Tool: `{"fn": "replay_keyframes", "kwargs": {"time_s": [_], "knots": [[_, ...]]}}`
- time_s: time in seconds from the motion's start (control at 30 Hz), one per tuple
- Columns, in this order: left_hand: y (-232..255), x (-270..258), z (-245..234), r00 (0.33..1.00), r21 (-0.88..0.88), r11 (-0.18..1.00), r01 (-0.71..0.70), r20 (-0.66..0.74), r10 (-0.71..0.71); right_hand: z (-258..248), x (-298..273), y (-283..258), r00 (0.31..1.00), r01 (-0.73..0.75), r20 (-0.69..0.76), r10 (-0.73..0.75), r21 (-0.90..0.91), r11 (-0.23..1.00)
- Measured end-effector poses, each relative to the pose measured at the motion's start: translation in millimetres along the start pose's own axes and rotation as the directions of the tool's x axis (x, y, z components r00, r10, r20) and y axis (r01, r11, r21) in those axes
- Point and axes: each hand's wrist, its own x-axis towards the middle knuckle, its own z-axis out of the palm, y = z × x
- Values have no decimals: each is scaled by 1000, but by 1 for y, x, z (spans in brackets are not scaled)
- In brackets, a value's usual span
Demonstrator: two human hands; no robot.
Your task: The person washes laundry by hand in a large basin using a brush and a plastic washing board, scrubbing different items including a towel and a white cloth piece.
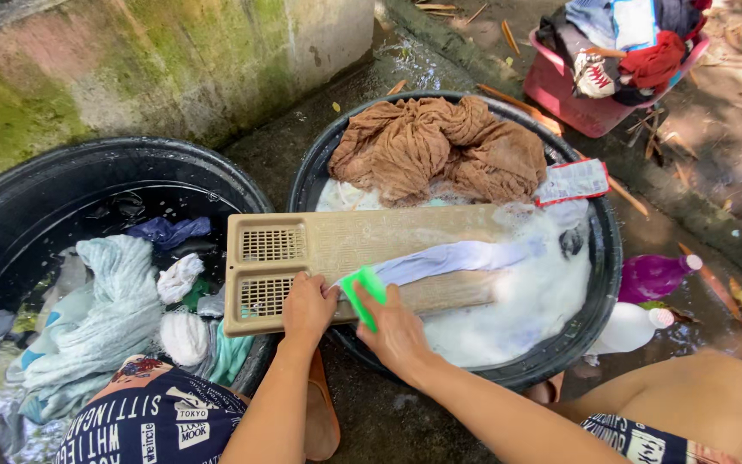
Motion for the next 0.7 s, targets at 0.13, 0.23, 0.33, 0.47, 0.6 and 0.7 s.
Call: {"fn": "replay_keyframes", "kwargs": {"time_s": [0.13, 0.23, 0.33, 0.47, 0.6, 0.7], "knots": [[1, -4, 0, 999, 8, 999, -32, 12, 32, -66, 16, 62, 938, -338, 26, 345, -149, 929], [25, -1, -6, 1000, -28, 1000, 9, 0, -9, -78, 37, 80, 923, -382, -14, 386, -172, 908], [63, 1, 2, 972, 245, 962, -119, -168, 163, -61, 27, 72, 935, -353, -41, 352, -196, 915], [113, 26, 31, 967, 107, 962, -250, -30, 255, -61, 28, 73, 942, -335, -46, 333, -217, 917], [133, 45, 90, 960, 167, 948, -271, -27, 279, -67, 25, 71, 950, -311, -58, 306, -198, 929], [124, 62, 138, 937, 155, 932, -328, -70, 341, -71, 22, 71, 940, -336, -15, 342, -220, 916]]}}
